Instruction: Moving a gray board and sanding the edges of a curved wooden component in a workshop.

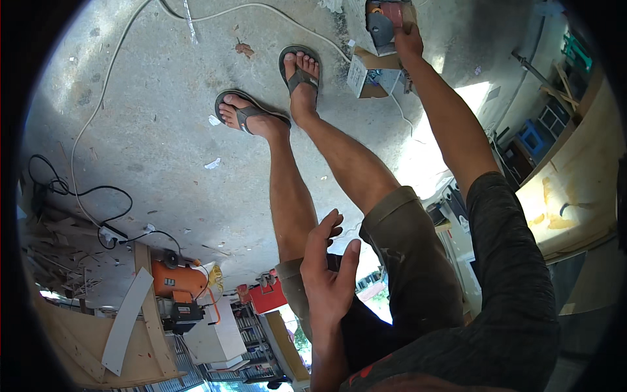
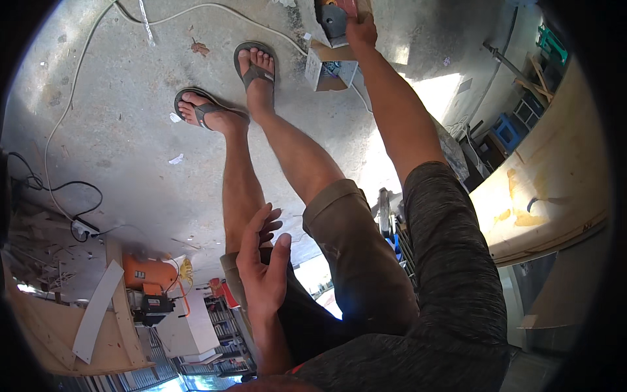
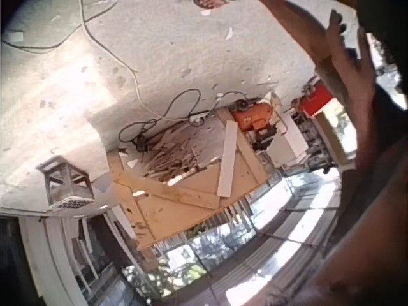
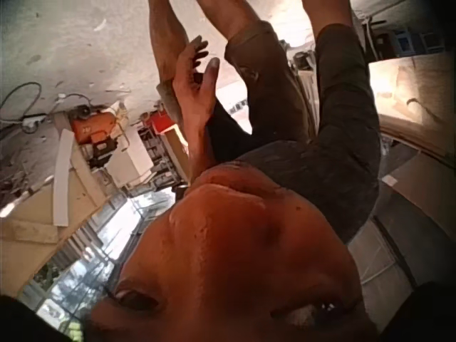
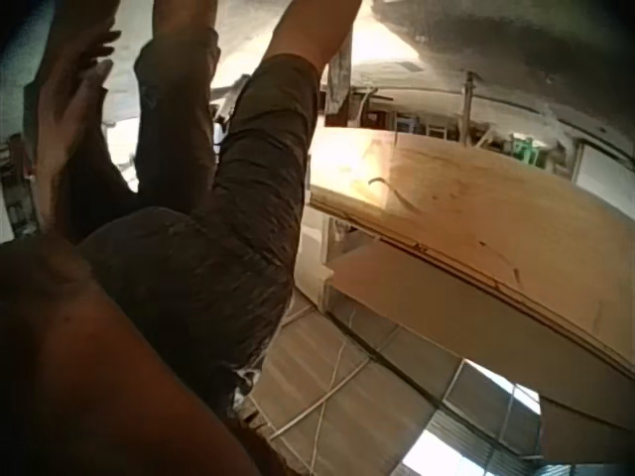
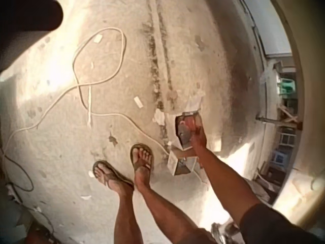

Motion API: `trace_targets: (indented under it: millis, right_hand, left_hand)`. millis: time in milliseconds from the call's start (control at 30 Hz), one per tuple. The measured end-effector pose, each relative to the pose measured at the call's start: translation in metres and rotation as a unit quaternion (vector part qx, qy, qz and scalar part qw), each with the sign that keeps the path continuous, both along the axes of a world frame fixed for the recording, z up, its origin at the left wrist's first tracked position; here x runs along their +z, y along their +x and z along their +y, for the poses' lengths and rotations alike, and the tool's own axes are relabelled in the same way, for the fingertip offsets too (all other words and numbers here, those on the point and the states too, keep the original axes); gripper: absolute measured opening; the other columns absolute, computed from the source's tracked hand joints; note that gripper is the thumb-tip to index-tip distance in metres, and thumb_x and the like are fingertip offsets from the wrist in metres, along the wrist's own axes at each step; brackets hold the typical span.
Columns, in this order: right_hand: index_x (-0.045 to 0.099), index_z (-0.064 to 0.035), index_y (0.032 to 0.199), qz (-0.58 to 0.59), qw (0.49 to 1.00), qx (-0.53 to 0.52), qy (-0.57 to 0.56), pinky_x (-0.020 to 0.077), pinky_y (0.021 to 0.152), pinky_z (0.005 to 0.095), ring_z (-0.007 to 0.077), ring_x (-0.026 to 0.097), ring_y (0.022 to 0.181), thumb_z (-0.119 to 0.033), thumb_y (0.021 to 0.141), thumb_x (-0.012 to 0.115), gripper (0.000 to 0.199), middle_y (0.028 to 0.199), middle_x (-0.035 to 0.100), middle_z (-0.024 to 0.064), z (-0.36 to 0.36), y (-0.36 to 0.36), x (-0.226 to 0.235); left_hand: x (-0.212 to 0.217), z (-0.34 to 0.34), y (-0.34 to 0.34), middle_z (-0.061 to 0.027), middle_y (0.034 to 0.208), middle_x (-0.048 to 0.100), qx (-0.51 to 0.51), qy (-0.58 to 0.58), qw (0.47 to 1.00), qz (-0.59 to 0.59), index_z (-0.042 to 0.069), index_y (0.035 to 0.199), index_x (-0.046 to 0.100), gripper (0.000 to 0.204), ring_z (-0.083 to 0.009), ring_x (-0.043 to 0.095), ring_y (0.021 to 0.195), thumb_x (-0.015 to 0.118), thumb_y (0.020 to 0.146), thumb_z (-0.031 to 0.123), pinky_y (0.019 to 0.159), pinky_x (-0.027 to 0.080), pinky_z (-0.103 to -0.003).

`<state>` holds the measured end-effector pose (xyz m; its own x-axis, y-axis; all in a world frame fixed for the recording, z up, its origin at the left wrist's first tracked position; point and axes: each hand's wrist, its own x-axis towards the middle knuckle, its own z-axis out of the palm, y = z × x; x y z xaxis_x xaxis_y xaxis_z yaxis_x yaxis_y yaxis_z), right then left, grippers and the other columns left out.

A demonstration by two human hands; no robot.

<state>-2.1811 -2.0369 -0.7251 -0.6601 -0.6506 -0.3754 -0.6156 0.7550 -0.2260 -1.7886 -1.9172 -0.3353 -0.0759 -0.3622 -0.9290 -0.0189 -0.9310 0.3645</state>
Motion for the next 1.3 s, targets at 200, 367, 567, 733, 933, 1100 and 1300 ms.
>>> trace_targets:
  millis: [200,367,567,733,933,1100,1300]
  right_hand:
    - [0.074,-0.0228,0.12,-0.007,0.983,0.06,0.171,0.0442,0.105,0.049,0.0408,0.064,0.115,-0.062,0.096,0.047,0.054,0.12,0.071,0.0175,0.02,0.04,-0.017]
    - [0.077,-0.0231,0.115,0.102,0.99,0.092,0.017,0.0423,0.106,0.0467,0.0396,0.064,0.114,-0.063,0.095,0.05,0.051,0.111,0.073,0.0188,0.026,0.028,-0.004]
    - [0.069,-0.0123,0.129,-0.29,0.939,-0.024,0.185,0.0427,0.102,0.0425,0.0299,0.066,0.11,-0.066,0.085,0.066,0.07,0.116,0.072,0.0139,-0.002,0.045,0.007]
    - [0.07,-0.0063,0.124,-0.188,0.938,0.15,0.249,0.0462,0.097,0.0386,0.029,0.066,0.106,-0.072,0.086,0.063,0.077,0.108,0.071,0.0162,-0.011,0.0,-0.01]
    - [0.073,-0.006,0.116,-0.088,0.978,0.154,0.109,0.0494,0.09,0.0376,0.0244,0.065,0.103,-0.067,0.09,0.063,0.067,0.103,0.072,0.0111,0.025,0.049,0.001]
    - [0.069,-0.0037,0.124,-0.322,0.942,0.027,0.091,0.0467,0.091,0.0304,0.0166,0.064,0.101,-0.054,0.091,0.07,0.06,0.109,0.072,0.0061,0.025,0.049,0.014]
    - [0.075,-0.0005,0.095,-0.146,0.966,-0.156,-0.149,0.0532,0.076,0.0366,0.02,0.068,0.083,-0.047,0.086,0.077,0.048,0.089,0.074,0.0096,0.034,-0.013,0.023]
  left_hand:
    - [-0.007,0.0,0.024,-0.018,0.129,0.065,0.145,0.031,0.987,0.056,-0.001,0.141,0.053,0.042,-0.0256,0.063,0.119,0.06,0.101,0.013,0.105,0.047,-0.042]
    - [-0.028,-0.002,0.001,-0.0159,0.128,0.065,0.156,0.069,0.982,0.076,-0.001,0.139,0.054,0.038,-0.024,0.062,0.12,0.058,0.103,0.011,0.104,0.048,-0.038]
    - [-0.033,0.012,0.009,-0.0149,0.125,0.067,0.153,0.079,0.984,0.053,0.0,0.138,0.055,0.037,-0.0211,0.062,0.116,0.059,0.103,0.013,0.103,0.047,-0.036]
    - [-0.032,0.015,-0.008,-0.0142,0.124,0.067,0.141,0.082,0.983,0.087,0.001,0.137,0.056,0.038,-0.0191,0.061,0.115,0.062,0.103,0.016,0.1,0.046,-0.033]
    - [-0.036,0.02,-0.007,-0.0131,0.123,0.068,0.181,0.079,0.977,0.081,0.001,0.136,0.057,0.037,-0.0182,0.061,0.115,0.062,0.103,0.016,0.099,0.046,-0.032]
    - [-0.035,0.027,-0.002,-0.0119,0.123,0.068,0.19,0.086,0.975,0.082,0.001,0.135,0.058,0.035,-0.0165,0.061,0.113,0.062,0.103,0.015,0.099,0.046,-0.03]
    - [-0.037,0.033,-0.022,-0.0119,0.119,0.07,0.207,0.081,0.97,0.098,0.002,0.132,0.061,0.034,-0.0176,0.064,0.103,0.058,0.104,0.021,0.094,0.047,-0.033]
